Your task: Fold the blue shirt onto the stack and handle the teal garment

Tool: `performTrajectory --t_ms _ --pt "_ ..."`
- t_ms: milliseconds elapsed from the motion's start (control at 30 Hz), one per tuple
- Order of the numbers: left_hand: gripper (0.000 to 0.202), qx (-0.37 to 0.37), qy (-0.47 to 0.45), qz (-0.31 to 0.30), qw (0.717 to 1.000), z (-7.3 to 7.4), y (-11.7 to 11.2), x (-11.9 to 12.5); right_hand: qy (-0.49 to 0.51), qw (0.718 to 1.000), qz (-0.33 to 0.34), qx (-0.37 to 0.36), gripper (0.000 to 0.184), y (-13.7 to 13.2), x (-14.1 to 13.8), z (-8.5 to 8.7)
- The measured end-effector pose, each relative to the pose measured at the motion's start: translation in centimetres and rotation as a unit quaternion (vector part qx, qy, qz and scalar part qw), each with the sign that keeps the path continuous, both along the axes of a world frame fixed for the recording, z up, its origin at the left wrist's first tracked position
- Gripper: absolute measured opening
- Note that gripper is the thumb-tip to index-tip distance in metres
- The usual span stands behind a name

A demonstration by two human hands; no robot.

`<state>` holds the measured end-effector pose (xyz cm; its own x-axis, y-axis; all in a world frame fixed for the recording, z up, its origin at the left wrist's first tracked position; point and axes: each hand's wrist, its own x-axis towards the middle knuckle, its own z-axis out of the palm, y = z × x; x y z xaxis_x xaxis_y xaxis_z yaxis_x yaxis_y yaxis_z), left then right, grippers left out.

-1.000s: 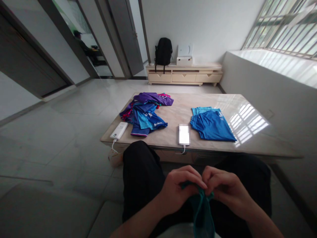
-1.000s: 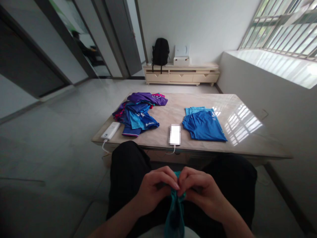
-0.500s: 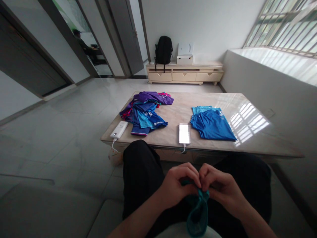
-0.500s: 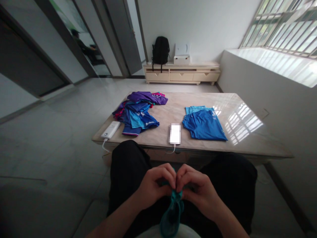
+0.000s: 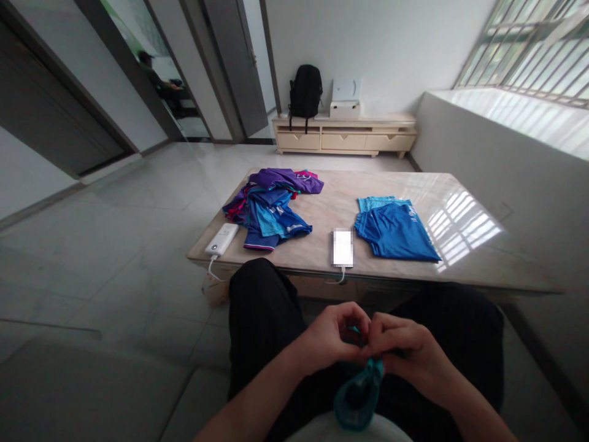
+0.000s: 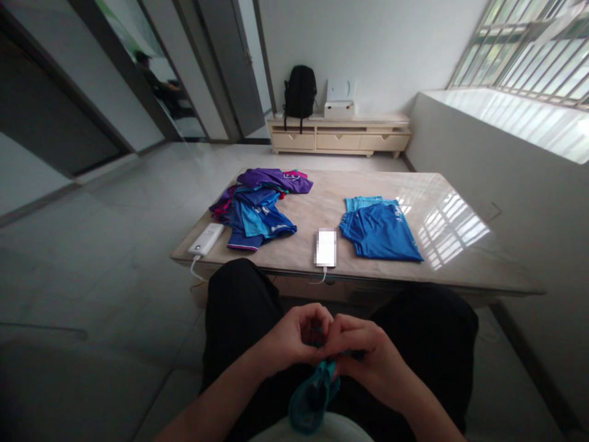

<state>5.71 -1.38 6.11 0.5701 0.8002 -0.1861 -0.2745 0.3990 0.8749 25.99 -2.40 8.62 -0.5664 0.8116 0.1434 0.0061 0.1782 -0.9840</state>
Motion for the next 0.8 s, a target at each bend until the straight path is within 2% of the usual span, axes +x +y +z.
performTrajectory --t_ms 167,400,500,600,800 --pt "0.045 -0.029 0.002 -0.011 1.000 -0.3 0.0 0.0 -0.049 0.999 0.007 0.012 0.011 0.2 0.3 0.2" --pt "0.042 0.003 0.007 0.030 1.000 -0.5 0.3 0.2 -0.056 0.997 -0.042 0.012 0.011 0.1 0.6 0.2" --pt "0.033 0.087 0.050 0.095 0.990 -0.2 0.2 0.1 -0.065 0.995 -0.066 0.023 0.008 0.3 0.9 0.3" --pt "0.037 0.198 0.118 0.172 0.958 0.0 -0.6 -0.4 -0.075 0.991 -0.101 0.036 0.009 0.5 1.4 0.1" --pt "0.066 0.348 0.211 0.169 0.898 -1.8 -2.5 -1.5 -0.077 0.970 -0.214 0.084 0.009 0.7 2.0 -0.9"
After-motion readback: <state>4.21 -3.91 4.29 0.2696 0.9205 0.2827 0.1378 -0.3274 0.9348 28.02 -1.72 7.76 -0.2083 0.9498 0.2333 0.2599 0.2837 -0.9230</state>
